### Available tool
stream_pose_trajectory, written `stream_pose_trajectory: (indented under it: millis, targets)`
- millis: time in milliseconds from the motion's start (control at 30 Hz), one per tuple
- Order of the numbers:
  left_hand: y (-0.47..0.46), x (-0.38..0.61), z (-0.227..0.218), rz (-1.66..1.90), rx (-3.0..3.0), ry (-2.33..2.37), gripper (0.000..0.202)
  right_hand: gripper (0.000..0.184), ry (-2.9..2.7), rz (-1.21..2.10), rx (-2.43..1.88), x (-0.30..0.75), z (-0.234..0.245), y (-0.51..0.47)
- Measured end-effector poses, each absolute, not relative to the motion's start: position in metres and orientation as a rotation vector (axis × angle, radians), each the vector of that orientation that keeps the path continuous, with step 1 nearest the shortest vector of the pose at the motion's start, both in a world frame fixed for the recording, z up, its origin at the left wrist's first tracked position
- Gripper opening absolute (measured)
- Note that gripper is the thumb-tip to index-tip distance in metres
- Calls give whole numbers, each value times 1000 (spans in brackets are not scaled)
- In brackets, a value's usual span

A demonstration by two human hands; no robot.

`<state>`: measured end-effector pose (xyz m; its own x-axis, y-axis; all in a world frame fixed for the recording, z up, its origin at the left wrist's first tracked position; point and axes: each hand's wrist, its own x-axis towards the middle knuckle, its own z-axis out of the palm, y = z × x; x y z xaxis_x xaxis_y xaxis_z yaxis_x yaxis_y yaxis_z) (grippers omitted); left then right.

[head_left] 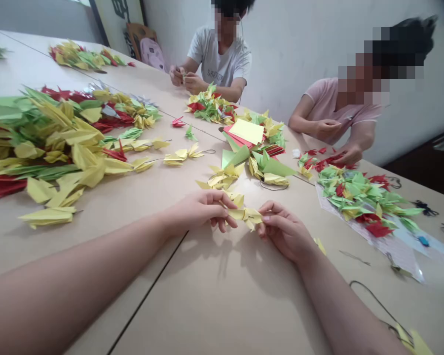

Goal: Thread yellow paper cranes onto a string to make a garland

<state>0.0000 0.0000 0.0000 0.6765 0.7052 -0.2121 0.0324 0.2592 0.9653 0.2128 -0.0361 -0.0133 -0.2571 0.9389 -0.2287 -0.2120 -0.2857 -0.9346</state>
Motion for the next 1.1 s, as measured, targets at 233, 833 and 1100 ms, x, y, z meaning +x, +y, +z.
stream_pose_trajectory:
  millis: [233,833,1100]
  targets:
    - [0,-2,-5,501,1303,625,34,13,-1043,1675,-1050,213,-15,-36]
    - [0,7,-10,506,1626,745,29,4,-1248,1649,-1044,213,-17,-37]
    - [0,7,-8,522,1563,760,22,7,-1302,1651,-1062,214,-19,-36]
